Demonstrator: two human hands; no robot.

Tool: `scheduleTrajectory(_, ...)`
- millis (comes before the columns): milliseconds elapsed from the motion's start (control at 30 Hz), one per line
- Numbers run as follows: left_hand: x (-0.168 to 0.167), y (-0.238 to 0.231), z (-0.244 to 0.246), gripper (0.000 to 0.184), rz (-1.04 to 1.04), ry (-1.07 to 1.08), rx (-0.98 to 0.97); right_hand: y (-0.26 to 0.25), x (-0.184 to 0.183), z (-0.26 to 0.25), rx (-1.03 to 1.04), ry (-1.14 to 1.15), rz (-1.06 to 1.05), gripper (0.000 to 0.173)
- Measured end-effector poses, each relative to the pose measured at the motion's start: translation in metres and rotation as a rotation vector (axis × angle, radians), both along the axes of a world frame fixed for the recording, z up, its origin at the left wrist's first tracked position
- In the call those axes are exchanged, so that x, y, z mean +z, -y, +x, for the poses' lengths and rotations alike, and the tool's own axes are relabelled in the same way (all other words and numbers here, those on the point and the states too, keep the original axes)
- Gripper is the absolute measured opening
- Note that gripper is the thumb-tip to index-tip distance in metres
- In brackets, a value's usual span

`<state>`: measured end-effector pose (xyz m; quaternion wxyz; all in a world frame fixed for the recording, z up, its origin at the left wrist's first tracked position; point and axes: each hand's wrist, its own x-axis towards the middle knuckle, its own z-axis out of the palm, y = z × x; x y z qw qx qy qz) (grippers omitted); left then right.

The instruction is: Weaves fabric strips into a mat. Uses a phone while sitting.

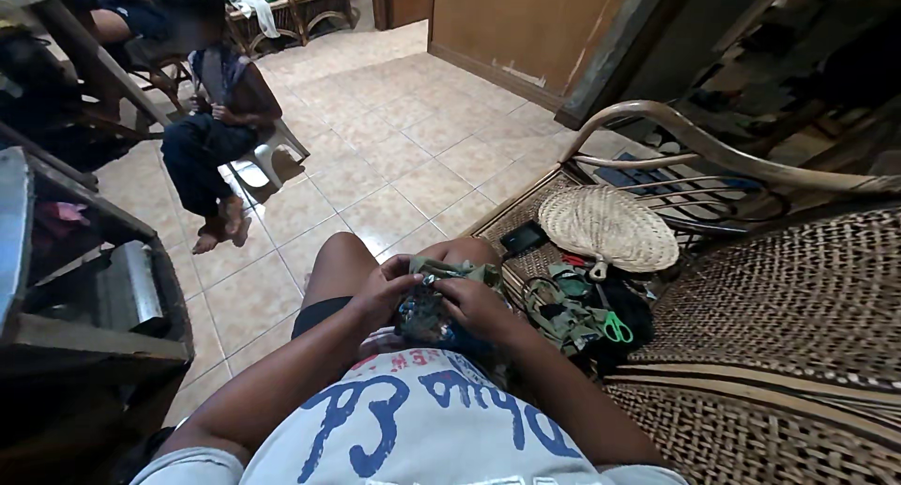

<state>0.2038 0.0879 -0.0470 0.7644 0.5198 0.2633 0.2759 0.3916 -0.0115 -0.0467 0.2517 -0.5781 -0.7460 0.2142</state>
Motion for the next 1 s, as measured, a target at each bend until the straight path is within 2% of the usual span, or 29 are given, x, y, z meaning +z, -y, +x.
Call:
scheduleTrajectory(267,0.047,-0.061,0.019,0.020,0.163,0.026,0.103,0.005,-0.005,-0.001,0.006,0.047,0.090,0.029)
scheduleTrajectory(400,0.071,-0.109,0.013,0.036,0.216,-0.091,0.157,0.008,-0.003,0.001,-0.013,0.044,0.067,0.030)
scheduleTrajectory(467,0.072,-0.133,-0.001,0.052,0.292,-0.370,0.138,0.007,-0.003,0.003,-0.022,0.044,0.042,0.031)
scheduleTrajectory(533,0.059,-0.152,-0.019,0.071,0.448,-0.812,0.064,0.007,-0.004,0.002,-0.019,0.044,0.050,0.031)
scheduleTrajectory(567,0.048,-0.157,-0.026,0.073,0.512,-0.978,0.024,0.007,-0.005,0.002,-0.016,0.043,0.068,0.031)
scheduleTrajectory(633,0.038,-0.143,-0.031,0.055,0.592,-1.096,-0.167,0.006,-0.006,0.002,-0.011,0.035,0.077,0.030)
scheduleTrajectory(733,0.036,-0.077,-0.026,0.066,0.506,-0.885,-0.612,0.006,-0.006,-0.001,-0.002,0.034,0.072,0.030)
scheduleTrajectory(767,0.034,-0.054,-0.023,0.066,0.433,-0.804,-0.631,0.005,-0.006,-0.002,0.002,0.036,0.073,0.030)
scheduleTrajectory(867,0.027,-0.011,-0.012,0.058,0.167,-0.603,-0.417,0.005,-0.003,-0.003,-0.001,0.034,0.078,0.029)
scheduleTrajectory(1000,0.004,0.005,0.004,0.041,0.131,-0.489,-0.131,0.006,-0.001,0.000,-0.054,0.071,0.130,0.028)
